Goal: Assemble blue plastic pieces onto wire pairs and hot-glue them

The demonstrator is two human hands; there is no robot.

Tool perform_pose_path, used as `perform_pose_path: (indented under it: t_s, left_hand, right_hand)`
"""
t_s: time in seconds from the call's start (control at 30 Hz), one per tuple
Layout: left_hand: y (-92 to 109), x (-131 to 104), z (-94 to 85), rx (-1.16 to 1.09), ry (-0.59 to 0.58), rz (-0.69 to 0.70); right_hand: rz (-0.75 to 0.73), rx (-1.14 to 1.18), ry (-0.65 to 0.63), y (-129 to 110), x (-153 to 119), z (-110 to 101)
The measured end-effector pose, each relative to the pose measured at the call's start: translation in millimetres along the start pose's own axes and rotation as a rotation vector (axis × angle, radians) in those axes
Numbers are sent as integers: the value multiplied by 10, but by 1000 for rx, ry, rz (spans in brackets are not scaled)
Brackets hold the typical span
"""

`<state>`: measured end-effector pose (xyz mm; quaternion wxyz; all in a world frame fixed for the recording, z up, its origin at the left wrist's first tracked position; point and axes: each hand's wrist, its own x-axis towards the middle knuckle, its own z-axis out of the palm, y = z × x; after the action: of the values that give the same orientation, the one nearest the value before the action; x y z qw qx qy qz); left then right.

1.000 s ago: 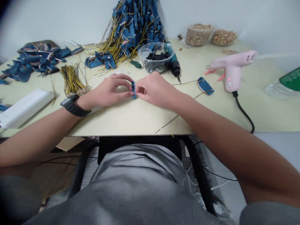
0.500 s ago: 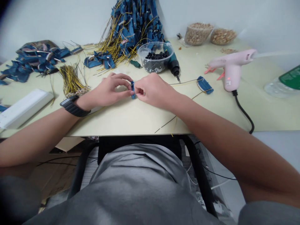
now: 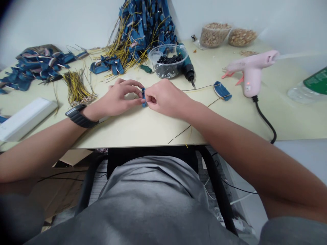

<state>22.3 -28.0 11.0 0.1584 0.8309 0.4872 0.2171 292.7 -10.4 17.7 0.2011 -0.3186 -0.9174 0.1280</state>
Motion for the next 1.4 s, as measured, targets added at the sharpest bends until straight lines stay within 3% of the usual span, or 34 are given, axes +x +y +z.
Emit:
perform_pose_path:
  t_s: [1.03, 1.4]
  left_hand:
    - [0, 26, 9, -32, -9, -57]
    - [86, -5, -31, 15, -22, -87]
  right_hand:
    - [-6, -24, -43, -57, 26, -20]
    - [-79, -172, 24, -15, -67, 51]
